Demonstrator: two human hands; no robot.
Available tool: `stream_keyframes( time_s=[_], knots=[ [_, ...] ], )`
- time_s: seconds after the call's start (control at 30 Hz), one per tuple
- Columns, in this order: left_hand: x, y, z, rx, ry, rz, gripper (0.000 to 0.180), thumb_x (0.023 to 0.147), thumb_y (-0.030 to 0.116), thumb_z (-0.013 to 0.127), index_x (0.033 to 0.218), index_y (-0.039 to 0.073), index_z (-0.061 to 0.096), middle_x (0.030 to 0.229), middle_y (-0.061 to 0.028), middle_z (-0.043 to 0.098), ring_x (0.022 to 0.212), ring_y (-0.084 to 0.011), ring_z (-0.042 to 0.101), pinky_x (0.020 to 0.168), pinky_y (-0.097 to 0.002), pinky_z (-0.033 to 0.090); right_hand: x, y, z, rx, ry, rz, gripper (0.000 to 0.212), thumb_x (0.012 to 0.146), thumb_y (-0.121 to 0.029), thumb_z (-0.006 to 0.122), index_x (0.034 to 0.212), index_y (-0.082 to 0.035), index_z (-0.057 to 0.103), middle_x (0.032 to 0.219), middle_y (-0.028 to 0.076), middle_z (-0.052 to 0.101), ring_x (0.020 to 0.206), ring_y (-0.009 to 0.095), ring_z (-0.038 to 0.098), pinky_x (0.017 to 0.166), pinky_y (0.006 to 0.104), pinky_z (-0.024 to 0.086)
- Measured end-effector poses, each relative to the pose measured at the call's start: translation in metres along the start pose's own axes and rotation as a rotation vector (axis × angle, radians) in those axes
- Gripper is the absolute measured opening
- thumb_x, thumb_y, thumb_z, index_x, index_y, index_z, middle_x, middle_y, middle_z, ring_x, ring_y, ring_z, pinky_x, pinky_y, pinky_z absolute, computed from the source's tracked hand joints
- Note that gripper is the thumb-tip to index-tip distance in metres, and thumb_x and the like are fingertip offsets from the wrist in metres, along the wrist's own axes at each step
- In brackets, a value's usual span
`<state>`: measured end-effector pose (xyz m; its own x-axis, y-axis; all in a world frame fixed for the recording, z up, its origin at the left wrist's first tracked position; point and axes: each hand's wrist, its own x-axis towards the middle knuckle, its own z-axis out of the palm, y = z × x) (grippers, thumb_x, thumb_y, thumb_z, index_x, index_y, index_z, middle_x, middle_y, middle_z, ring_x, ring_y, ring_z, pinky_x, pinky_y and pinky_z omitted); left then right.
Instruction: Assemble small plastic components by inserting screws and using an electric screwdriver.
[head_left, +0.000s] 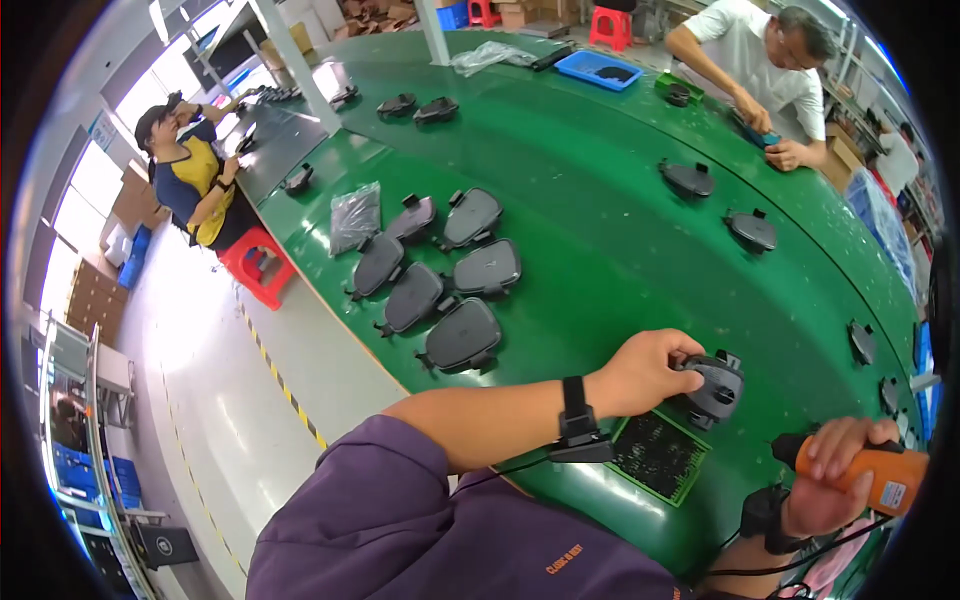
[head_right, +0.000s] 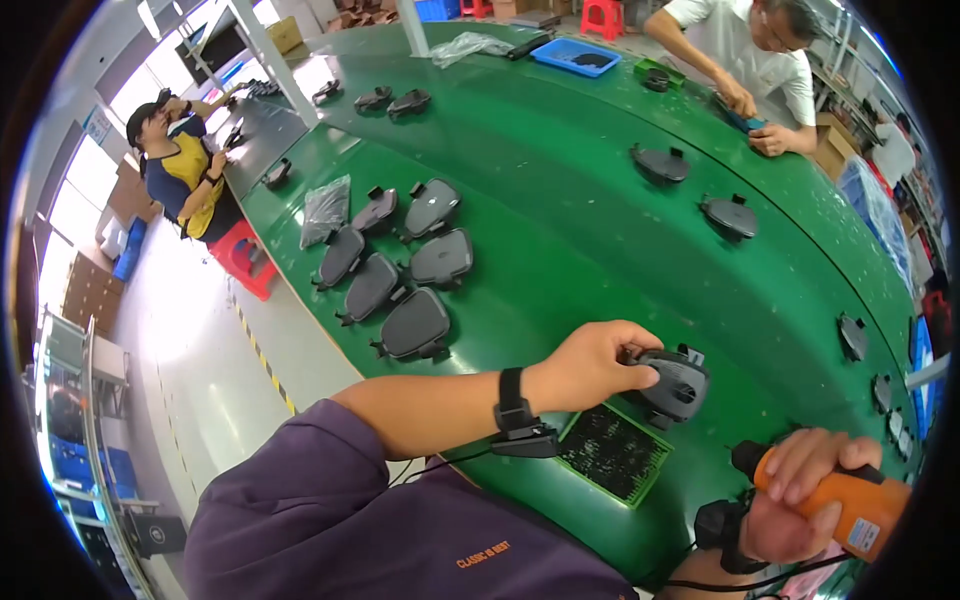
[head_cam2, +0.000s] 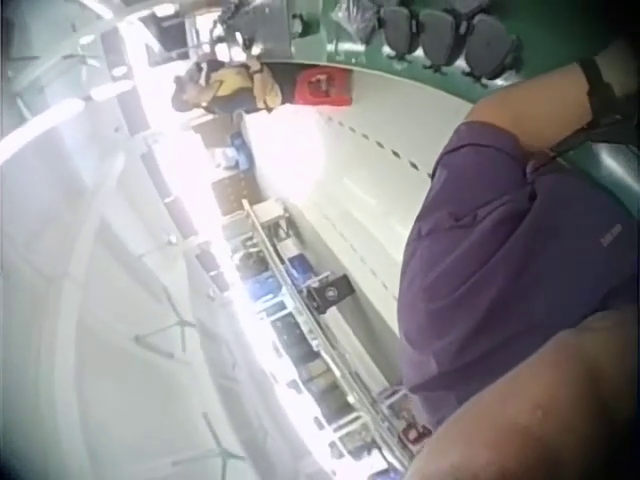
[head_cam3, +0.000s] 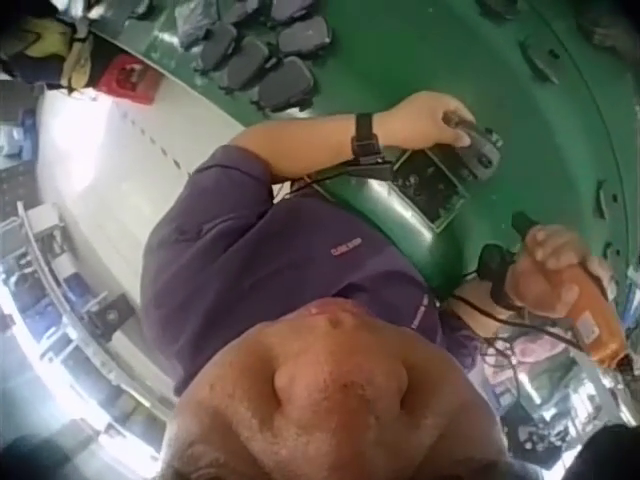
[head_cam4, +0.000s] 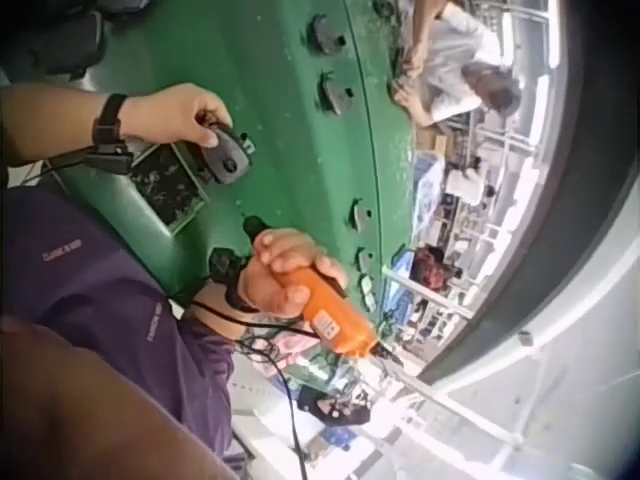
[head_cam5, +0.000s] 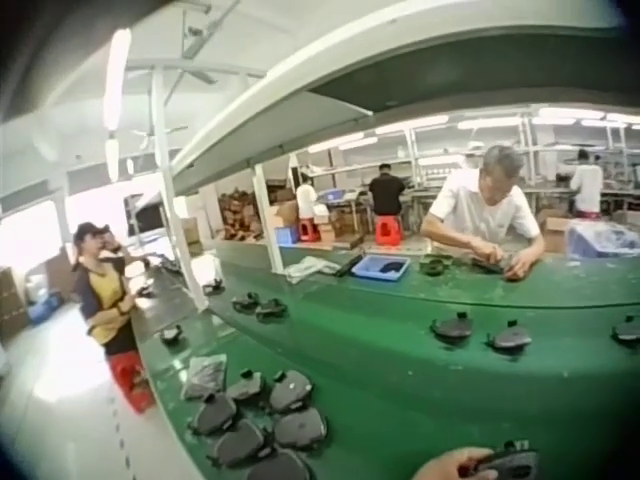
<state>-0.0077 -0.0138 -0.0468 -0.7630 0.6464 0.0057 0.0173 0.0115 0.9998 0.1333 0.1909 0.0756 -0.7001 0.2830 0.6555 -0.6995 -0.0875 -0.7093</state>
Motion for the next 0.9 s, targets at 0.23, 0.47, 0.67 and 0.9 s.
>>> stream_keyframes(
  time_s=[0.23, 0.47, 0.67, 0.9],
  knots=[
    [0.045, 0.056, -0.034, -0.225, 0.013, -0.104, 0.033, 0.092, 0.015, 0.069, 0.122, 0.001, 0.063, 0.104, -0.0057, 0.069, 0.086, -0.0124, 0.062, 0.073, -0.0284, 0.051, 0.004, -0.023, -0.009, -0.112, 0.083, -0.066, 0.049, 0.09, -0.032, 0.069, 0.116, 0.0, 0.043, 0.066, 0.002, 0.05, 0.055, 0.012, 0.048, 0.055, 0.0268, 0.044],
    [0.19, 0.028, -0.188, 0.463, 0.311, -0.375, 0.02, 0.089, 0.018, 0.068, 0.1, 0.002, 0.073, 0.08, -0.0071, 0.065, 0.067, -0.0175, 0.057, 0.059, -0.0333, 0.047, 0.003, -0.038, -0.015, -0.154, 0.165, -0.027, 0.051, 0.087, -0.033, 0.074, 0.112, -0.001, 0.044, 0.064, 0.002, 0.051, 0.052, 0.014, 0.049, 0.052, 0.0287, 0.047],
    [0.25, -0.006, -0.222, 1.464, 0.388, -0.207, 0.03, 0.086, 0.01, 0.062, 0.116, 0.006, 0.067, 0.109, -0.0141, 0.067, 0.106, -0.0307, 0.064, 0.087, -0.0456, 0.053, 0.012, -0.027, -0.024, -0.242, 0.11, -0.067, 0.041, 0.09, -0.03, 0.069, 0.11, -0.003, 0.044, 0.064, 0.001, 0.05, 0.051, 0.012, 0.047, 0.053, 0.0272, 0.047],
    [0.311, -0.015, -0.15, 1.643, 0.195, 0.276, 0.064, 0.082, 0.009, 0.065, 0.143, 0.013, 0.047, 0.145, -0.0134, 0.05, 0.134, -0.0333, 0.048, 0.107, -0.0447, 0.044, 0.015, -0.014, -0.023, -0.239, 0.228, 0.048, 0.051, 0.082, -0.028, 0.08, 0.11, -0.003, 0.046, 0.062, 0.003, 0.054, 0.052, 0.016, 0.054, 0.052, 0.0316, 0.05]
  ],
)
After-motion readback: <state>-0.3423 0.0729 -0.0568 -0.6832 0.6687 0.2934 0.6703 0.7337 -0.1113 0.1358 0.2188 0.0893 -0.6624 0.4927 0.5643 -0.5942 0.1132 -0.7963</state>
